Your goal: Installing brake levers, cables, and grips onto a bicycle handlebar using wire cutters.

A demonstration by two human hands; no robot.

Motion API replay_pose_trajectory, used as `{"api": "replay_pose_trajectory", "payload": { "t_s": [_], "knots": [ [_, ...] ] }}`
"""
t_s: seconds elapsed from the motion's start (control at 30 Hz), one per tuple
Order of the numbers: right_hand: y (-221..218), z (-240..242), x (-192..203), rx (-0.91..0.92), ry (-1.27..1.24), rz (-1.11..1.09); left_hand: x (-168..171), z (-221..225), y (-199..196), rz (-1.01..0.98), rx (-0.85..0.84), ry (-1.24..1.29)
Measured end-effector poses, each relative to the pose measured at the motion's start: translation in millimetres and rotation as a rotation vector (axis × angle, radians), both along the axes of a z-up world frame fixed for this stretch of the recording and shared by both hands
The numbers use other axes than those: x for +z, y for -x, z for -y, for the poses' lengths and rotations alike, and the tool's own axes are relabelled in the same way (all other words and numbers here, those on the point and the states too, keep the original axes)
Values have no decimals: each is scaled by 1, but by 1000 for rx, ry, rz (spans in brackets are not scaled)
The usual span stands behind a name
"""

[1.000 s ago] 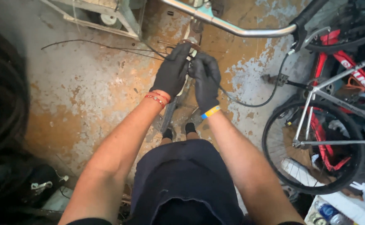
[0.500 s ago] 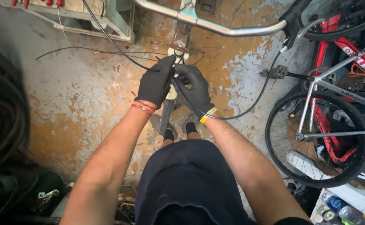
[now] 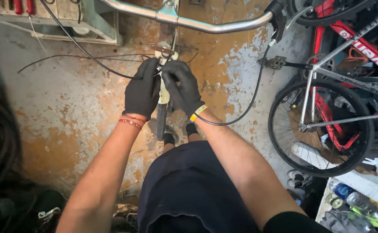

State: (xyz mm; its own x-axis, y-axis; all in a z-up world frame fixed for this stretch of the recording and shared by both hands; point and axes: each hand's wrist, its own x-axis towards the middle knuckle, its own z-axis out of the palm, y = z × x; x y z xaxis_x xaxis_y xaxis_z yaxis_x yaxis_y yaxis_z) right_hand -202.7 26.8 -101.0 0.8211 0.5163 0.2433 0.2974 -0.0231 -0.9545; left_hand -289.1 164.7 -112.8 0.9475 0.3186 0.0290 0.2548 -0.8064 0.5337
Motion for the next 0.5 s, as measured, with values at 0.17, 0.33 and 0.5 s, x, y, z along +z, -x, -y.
{"api": "replay_pose_trajectory", "payload": {
  "t_s": [0.17,0.33,0.5],
  "knots": [
    [-5,-17,14,47,11,17,3,5,14,91,60,82],
    [4,-39,13,168,-36,-57,-20,-18,47,348,289,261],
    [22,-21,41,302,-28,-224,-9,-26,38,215,438,783]
  ]
}}
